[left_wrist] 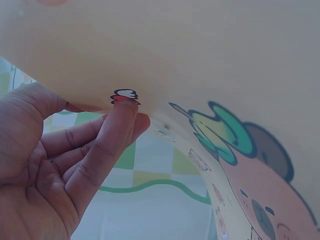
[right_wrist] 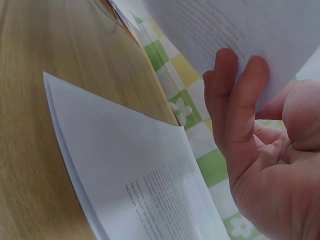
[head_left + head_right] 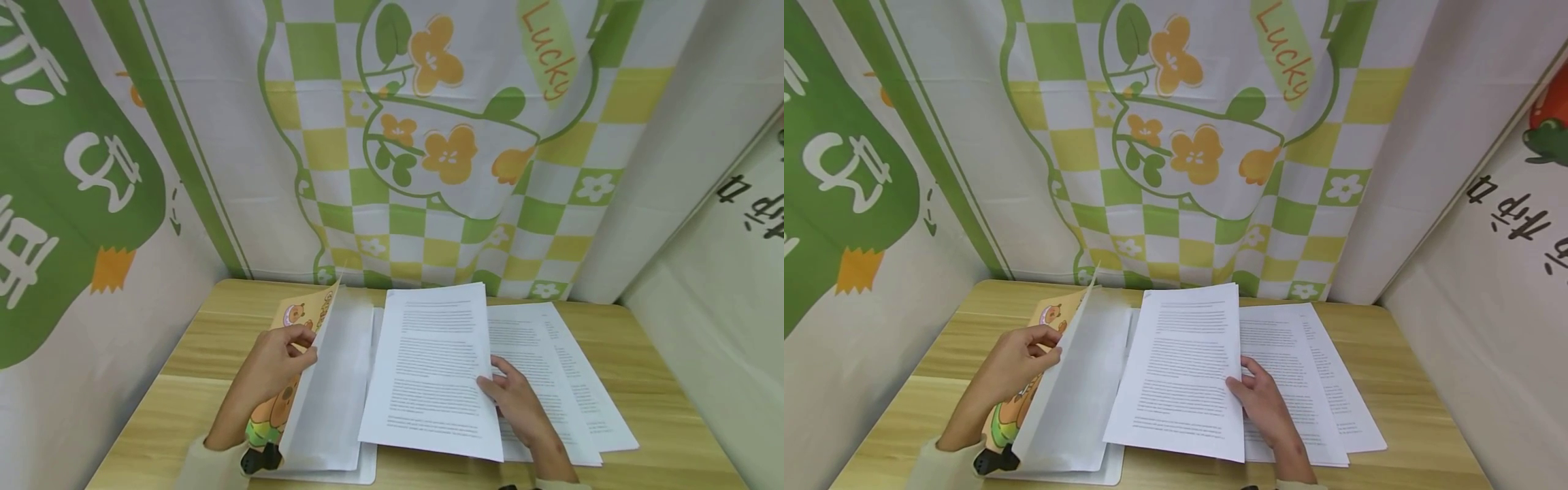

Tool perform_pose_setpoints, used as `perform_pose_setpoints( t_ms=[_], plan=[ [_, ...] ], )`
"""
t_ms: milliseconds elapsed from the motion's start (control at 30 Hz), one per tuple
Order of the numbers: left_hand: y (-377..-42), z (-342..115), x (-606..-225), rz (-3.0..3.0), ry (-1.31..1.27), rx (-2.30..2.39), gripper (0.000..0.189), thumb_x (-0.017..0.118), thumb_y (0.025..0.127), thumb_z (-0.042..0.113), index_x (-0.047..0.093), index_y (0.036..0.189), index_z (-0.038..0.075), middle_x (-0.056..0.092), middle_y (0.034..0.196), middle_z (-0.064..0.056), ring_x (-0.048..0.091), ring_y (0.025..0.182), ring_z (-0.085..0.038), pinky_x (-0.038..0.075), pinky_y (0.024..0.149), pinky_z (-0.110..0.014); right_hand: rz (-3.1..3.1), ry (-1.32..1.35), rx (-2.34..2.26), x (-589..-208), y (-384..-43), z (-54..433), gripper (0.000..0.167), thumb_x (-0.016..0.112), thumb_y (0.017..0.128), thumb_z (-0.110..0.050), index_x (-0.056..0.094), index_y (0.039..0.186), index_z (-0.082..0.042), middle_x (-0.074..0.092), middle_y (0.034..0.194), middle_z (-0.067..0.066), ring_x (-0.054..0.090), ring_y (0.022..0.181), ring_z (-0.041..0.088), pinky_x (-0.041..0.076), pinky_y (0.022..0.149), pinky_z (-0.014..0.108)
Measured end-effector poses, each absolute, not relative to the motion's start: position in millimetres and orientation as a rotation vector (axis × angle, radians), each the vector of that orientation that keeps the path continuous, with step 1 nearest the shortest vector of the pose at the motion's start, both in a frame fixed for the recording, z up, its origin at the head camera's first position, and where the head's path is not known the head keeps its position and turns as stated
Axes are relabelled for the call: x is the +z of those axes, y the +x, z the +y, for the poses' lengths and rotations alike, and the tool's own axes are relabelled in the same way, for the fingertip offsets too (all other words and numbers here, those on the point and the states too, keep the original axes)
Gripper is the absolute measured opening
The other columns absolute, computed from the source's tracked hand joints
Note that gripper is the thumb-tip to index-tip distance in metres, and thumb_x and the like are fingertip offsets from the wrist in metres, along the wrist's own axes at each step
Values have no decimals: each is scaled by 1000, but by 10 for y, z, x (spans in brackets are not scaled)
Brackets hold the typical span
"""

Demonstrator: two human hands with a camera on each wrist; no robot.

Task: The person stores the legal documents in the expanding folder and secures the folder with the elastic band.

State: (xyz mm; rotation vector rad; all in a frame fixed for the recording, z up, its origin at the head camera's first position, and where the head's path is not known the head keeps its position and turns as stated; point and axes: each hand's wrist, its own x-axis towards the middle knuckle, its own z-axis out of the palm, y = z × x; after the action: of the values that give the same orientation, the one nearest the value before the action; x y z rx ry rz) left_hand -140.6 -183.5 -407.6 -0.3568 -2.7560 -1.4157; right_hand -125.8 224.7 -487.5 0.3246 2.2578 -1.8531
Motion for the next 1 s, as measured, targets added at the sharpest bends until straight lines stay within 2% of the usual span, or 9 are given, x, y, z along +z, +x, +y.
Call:
perform_pose_setpoints(
  t_ms=[300,1000],
  plan=[
    [-1400,-1832,-4098,-2762,-356,-1408,15,67,93,5,72,106,0,72,97,-6,68,74,-13,56,64,-30,2266,319,-1845,-4878,-1266,2166,54,59,102,-13,40,153,-7,70,115,18,73,88,31,59,67,43],
    [-1414,-1816,-4120,-2763,-347,-1400,17,66,92,6,72,106,1,72,99,-7,68,74,-13,57,64,-30,2260,276,-1865,-4857,-1279,1997,52,62,101,-13,45,150,-6,72,109,15,73,82,30,58,62,42]
  ],
)
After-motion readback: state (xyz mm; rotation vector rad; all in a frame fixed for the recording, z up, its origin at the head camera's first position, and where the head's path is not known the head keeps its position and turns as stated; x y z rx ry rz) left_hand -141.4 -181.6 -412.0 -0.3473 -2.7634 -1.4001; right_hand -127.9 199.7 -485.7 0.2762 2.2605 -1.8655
